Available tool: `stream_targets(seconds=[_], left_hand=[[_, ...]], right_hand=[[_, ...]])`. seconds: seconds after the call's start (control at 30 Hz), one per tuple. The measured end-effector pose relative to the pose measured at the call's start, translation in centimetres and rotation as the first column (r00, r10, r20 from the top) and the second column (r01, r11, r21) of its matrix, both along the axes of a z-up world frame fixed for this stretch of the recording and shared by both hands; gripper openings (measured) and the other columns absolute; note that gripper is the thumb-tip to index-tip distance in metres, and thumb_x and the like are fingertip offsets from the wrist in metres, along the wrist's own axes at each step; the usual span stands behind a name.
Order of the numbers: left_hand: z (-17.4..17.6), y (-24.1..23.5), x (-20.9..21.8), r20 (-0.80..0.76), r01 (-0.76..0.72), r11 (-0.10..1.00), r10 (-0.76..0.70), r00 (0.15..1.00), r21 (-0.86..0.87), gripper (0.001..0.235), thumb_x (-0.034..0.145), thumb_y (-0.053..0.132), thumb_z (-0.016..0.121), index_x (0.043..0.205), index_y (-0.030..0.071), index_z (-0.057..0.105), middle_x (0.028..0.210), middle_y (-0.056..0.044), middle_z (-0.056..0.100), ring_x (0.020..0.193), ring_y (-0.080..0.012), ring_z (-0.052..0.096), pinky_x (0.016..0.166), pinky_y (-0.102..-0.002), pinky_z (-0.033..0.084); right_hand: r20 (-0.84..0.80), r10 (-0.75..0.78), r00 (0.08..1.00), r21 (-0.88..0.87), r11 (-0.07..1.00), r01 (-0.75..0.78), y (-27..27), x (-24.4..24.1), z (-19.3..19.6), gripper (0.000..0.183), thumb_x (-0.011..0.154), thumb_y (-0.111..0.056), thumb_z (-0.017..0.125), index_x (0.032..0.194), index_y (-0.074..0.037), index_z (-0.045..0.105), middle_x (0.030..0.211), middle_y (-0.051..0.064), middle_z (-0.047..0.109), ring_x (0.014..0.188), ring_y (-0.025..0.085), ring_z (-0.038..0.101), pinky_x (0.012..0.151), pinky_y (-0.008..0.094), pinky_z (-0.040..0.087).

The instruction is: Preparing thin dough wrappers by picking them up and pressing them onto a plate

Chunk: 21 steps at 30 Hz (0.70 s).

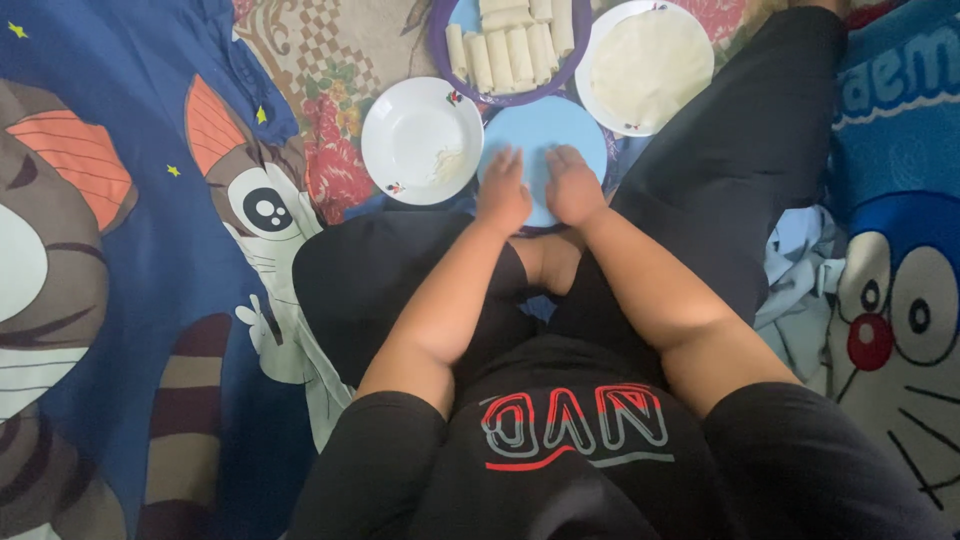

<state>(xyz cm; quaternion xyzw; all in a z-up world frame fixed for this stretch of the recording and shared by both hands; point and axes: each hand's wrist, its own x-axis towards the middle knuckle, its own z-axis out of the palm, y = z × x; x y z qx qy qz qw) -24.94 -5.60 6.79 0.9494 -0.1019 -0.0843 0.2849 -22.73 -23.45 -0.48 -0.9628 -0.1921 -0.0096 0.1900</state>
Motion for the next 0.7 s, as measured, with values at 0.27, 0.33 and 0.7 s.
stream_targets(seconds=[0.27, 0.33, 0.7], left_hand=[[-1.4, 2.3, 4.9, -0.209, 0.099, 0.924, -0.021, 0.978, 0.37, 0.067, 0.107, 0.034, 0.049, 0.164, 0.007, 0.029, 0.172, -0.019, 0.017, 0.159, -0.0418, 0.016, 0.129, -0.056, 0.019], [-2.4, 2.2, 4.7, -0.231, 0.125, 0.924, -0.041, 0.972, 0.361, 0.064, 0.107, 0.033, 0.047, 0.163, 0.008, 0.032, 0.172, -0.018, 0.017, 0.158, -0.042, 0.017, 0.129, -0.055, 0.021], [0.4, 0.4, 0.1, -0.241, -0.047, 0.983, 0.089, 0.966, 0.175, 0.065, 0.095, 0.017, 0.056, 0.156, 0.0, 0.041, 0.158, -0.027, 0.042, 0.15, -0.0432, 0.037, 0.116, -0.061, 0.042]], right_hand=[[0.042, 0.233, 0.972, 0.003, 0.972, -0.233, 2.7, -0.9, -2.8, 0.046, 0.093, -0.026, 0.057, 0.134, -0.007, 0.067, 0.134, 0.018, 0.066, 0.134, 0.037, 0.059, 0.116, 0.046, 0.045], [0.022, 0.246, 0.969, 0.007, 0.969, -0.246, 2.3, -1.1, -3.8, 0.039, 0.095, -0.029, 0.053, 0.126, -0.014, 0.072, 0.127, 0.01, 0.071, 0.13, 0.03, 0.063, 0.114, 0.042, 0.048], [-0.175, 0.025, 0.984, -0.298, 0.951, -0.077, 1.1, -2.2, 2.8, 0.073, 0.082, -0.019, 0.062, 0.151, 0.004, 0.052, 0.153, 0.03, 0.05, 0.148, 0.044, 0.042, 0.129, 0.046, 0.028]])
